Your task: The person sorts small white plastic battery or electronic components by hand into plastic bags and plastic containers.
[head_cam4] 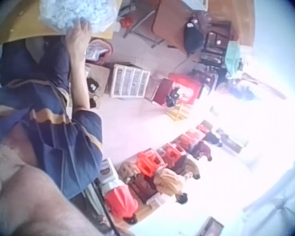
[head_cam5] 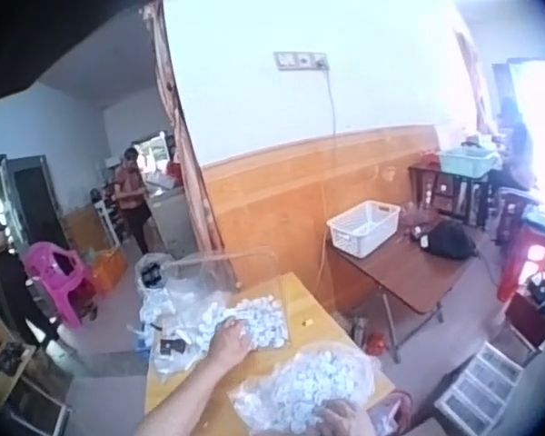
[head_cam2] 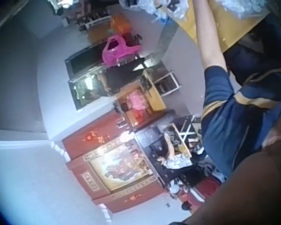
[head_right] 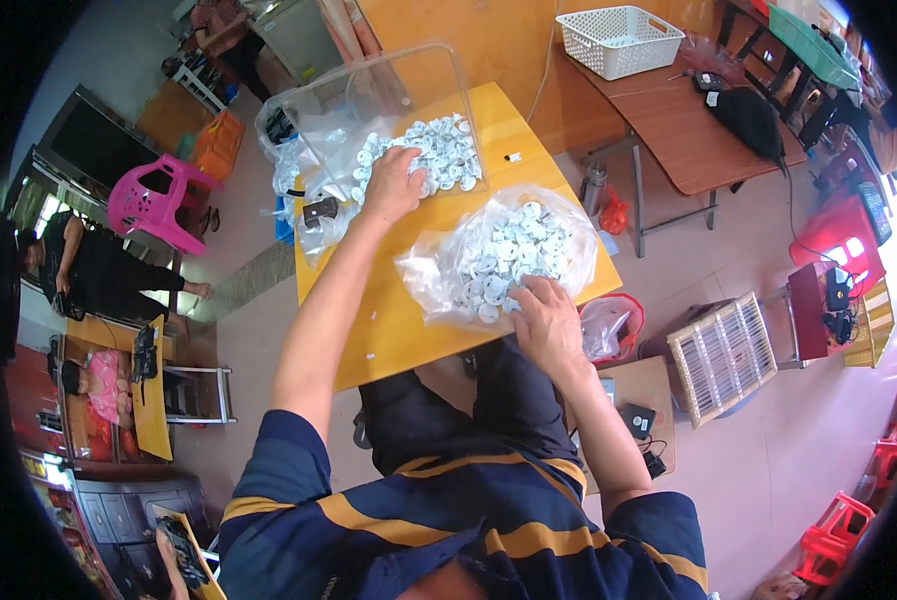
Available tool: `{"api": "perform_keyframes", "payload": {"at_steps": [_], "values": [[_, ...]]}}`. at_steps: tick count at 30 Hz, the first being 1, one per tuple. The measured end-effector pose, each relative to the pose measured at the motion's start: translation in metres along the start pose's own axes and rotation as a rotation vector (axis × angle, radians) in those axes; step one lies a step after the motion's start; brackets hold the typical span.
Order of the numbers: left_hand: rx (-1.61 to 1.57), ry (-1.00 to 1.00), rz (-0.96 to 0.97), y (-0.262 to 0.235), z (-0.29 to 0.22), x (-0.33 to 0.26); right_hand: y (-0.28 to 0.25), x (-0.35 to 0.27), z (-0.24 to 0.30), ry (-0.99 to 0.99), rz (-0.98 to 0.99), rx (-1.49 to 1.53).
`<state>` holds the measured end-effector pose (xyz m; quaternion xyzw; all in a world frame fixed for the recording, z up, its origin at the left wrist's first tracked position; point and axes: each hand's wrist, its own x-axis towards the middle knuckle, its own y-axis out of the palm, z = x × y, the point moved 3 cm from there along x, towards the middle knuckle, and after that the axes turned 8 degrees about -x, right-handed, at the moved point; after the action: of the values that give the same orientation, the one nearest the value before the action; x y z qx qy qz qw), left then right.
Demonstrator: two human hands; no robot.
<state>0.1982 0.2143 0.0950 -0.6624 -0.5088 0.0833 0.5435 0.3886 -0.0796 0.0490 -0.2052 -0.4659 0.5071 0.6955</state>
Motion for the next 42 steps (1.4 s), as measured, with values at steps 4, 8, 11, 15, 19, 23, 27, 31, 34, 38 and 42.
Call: {"api": "perform_keyframes", "payload": {"at_steps": [4,8,11,15,19,23,27,31,34,38,42], "values": [[0.179,-0.145,0.223,0.026,0.036,0.009,-0.001,0.004,-0.003,0.03,0.042,0.006],[0.228,-0.152,0.233,0.042,0.051,-0.017,-0.005,0.007,0.003,0.023,0.0,0.007],[0.243,-0.02,0.184,0.042,0.05,-0.039,-0.006,0.011,0.013,0.027,-0.06,-0.009],[0.192,-0.059,0.172,0.038,0.044,-0.086,-0.008,0.013,0.045,-0.008,-0.158,0.065],[0.124,-0.103,0.128,0.014,0.037,-0.137,0.004,0.009,0.086,-0.156,-0.17,0.272],[0.057,-0.047,0.112,-0.017,0.025,-0.172,0.046,-0.002,0.124,-0.251,-0.014,0.406],[-0.077,0.049,0.041,-0.043,0.033,-0.197,0.086,-0.001,0.142,-0.279,0.028,0.442],[-0.198,-0.115,-0.315,-0.084,0.062,-0.224,0.109,0.016,0.147,-0.281,-0.041,0.306],[-0.149,-0.234,-0.316,-0.093,0.083,-0.256,0.136,0.025,0.15,-0.229,-0.034,0.279],[-0.193,-0.306,-0.216,-0.083,0.085,-0.281,0.157,0.031,0.147,-0.235,-0.093,0.249],[-0.229,-0.196,-0.162,-0.077,0.07,-0.283,0.167,0.029,0.135,-0.174,-0.018,0.251]]}}
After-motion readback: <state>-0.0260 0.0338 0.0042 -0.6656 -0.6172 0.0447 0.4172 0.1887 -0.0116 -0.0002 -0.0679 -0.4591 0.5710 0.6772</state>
